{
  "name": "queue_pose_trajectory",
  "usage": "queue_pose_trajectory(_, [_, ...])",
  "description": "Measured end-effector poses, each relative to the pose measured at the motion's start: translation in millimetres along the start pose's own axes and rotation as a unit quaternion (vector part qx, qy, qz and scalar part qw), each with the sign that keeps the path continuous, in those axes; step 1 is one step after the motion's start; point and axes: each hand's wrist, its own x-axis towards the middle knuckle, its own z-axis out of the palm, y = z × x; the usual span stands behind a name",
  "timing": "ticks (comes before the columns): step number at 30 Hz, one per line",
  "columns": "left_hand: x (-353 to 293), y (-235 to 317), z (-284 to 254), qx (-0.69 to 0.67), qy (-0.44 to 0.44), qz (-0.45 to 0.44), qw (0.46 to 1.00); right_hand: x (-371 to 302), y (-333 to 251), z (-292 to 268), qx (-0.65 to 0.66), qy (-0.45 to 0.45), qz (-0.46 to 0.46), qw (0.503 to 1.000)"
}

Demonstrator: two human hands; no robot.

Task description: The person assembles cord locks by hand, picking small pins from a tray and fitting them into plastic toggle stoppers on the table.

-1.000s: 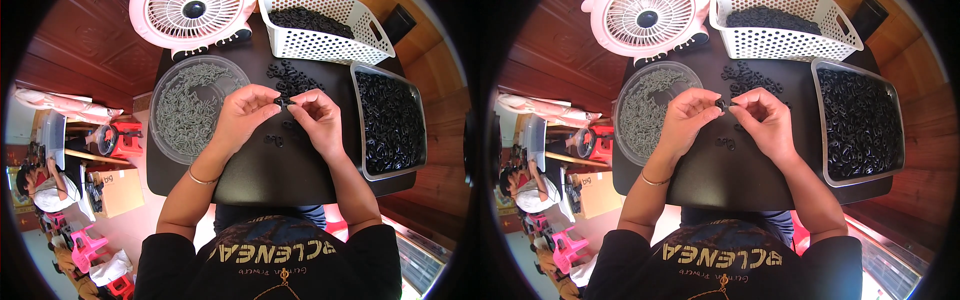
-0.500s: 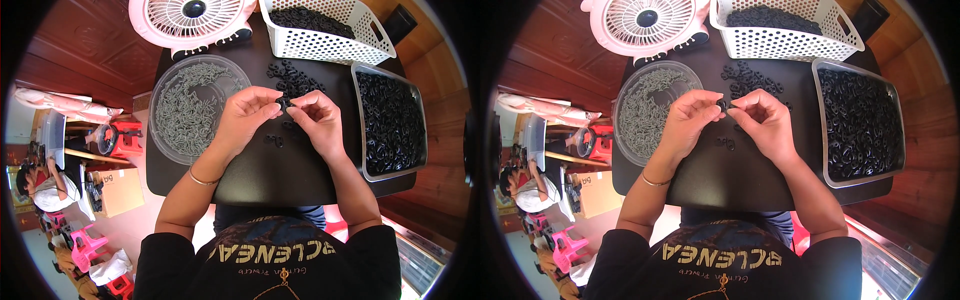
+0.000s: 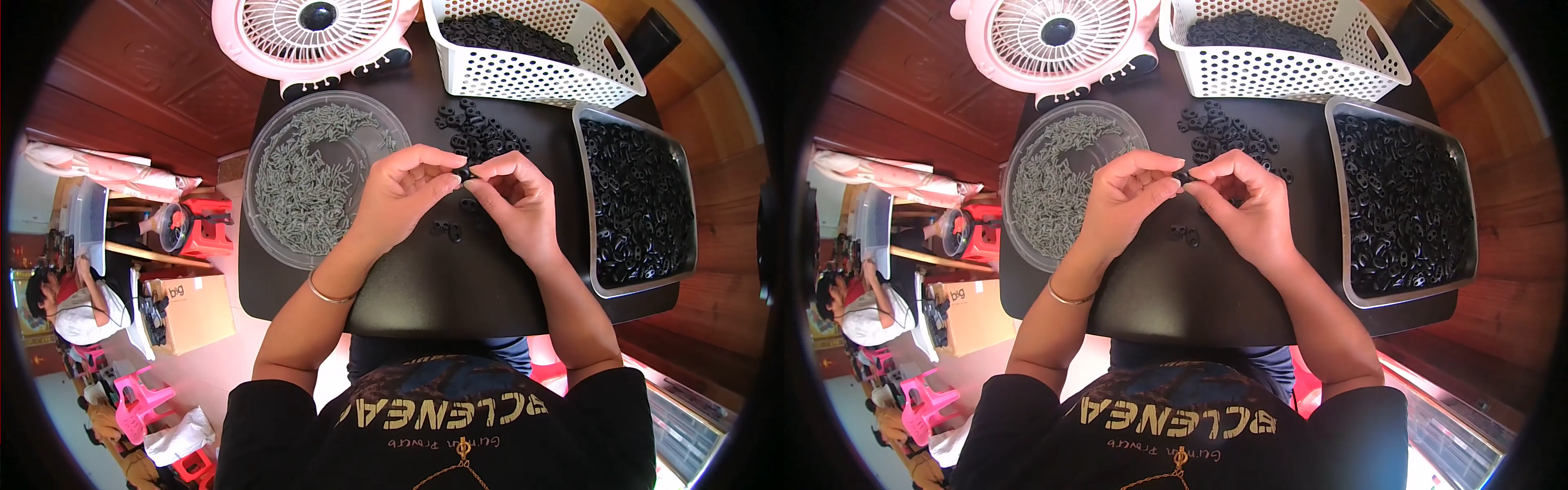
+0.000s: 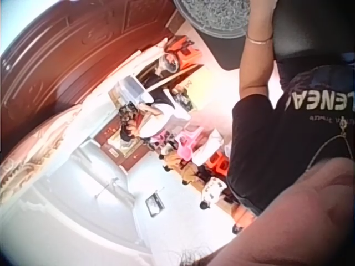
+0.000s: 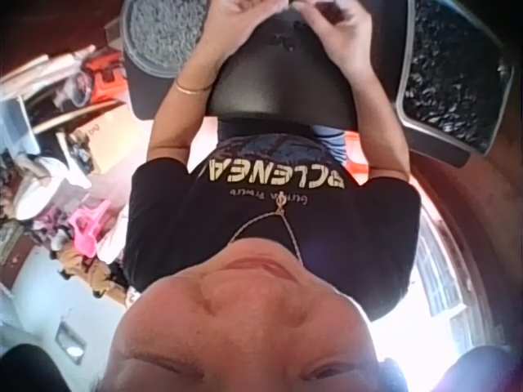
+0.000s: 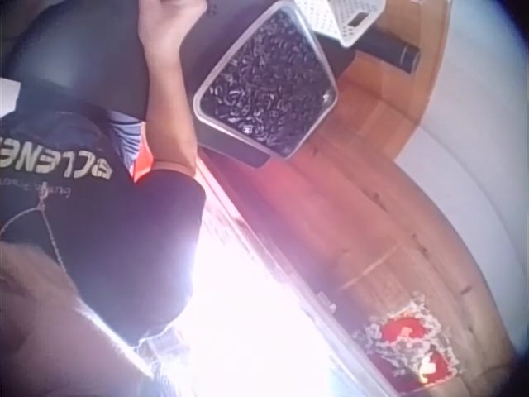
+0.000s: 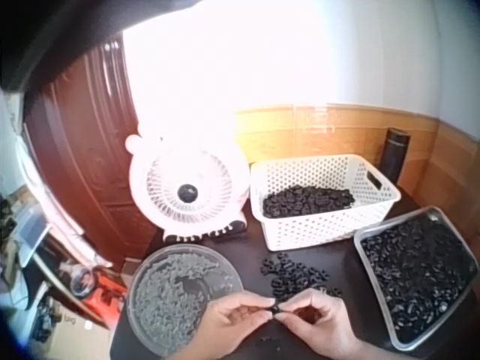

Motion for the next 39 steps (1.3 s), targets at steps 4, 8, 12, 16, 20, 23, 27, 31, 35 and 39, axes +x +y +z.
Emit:
queue_pose_trajectory(4, [-0.4, 2.6, -0.3, -0.012, 0.005, -0.012, 1.0, -0.2, -5.2, 1.6, 0.051, -0.002, 0.027, 0.998])
queue_pose_trajectory(8, [-0.3, -0.6, -0.3, -0.023, 0.002, -0.008, 1.0, 0.8, -4.0, 1.8, 0.063, 0.004, 0.043, 0.997])
queue_pose_trajectory(12, [-1.1, 1.5, 0.8, -0.035, 0.013, -0.038, 0.999, -0.3, -2.4, 1.2, 0.083, 0.009, 0.053, 0.995])
queue_pose_trajectory(16, [-2.0, -0.9, 1.1, -0.035, 0.019, -0.036, 0.999, -0.1, -0.8, 0.6, 0.093, 0.009, 0.055, 0.994])
queue_pose_trajectory(20, [-1.9, -1.3, -0.2, -0.025, 0.014, -0.043, 0.999, -0.1, -2.0, 0.3, 0.096, 0.011, 0.06, 0.994])
queue_pose_trajectory(23, [-2.1, 0.5, -1.1, -0.029, 0.013, -0.055, 0.998, 0.3, -2.3, -0.5, 0.084, 0.006, 0.053, 0.995])
queue_pose_trajectory(27, [-1.8, 3.1, -1.7, -0.032, 0.016, -0.073, 0.997, 1.2, -5.8, -2.4, 0.068, -0.002, 0.057, 0.996])
queue_pose_trajectory(31, [-2.0, 2.3, -1.8, -0.041, 0.014, -0.073, 0.996, 0.7, -6.8, -2.8, 0.052, -0.007, 0.057, 0.997])
queue_pose_trajectory(35, [-2.9, 2.7, -1.2, -0.013, 0.015, -0.078, 0.997, -1.1, -3.6, 0.8, 0.065, 0.0, 0.058, 0.996])
queue_pose_trajectory(39, [-3.8, 1.9, -1.1, -0.033, 0.023, -0.08, 0.996, 0.3, -3.6, 0.0, 0.092, -0.009, 0.064, 0.994])
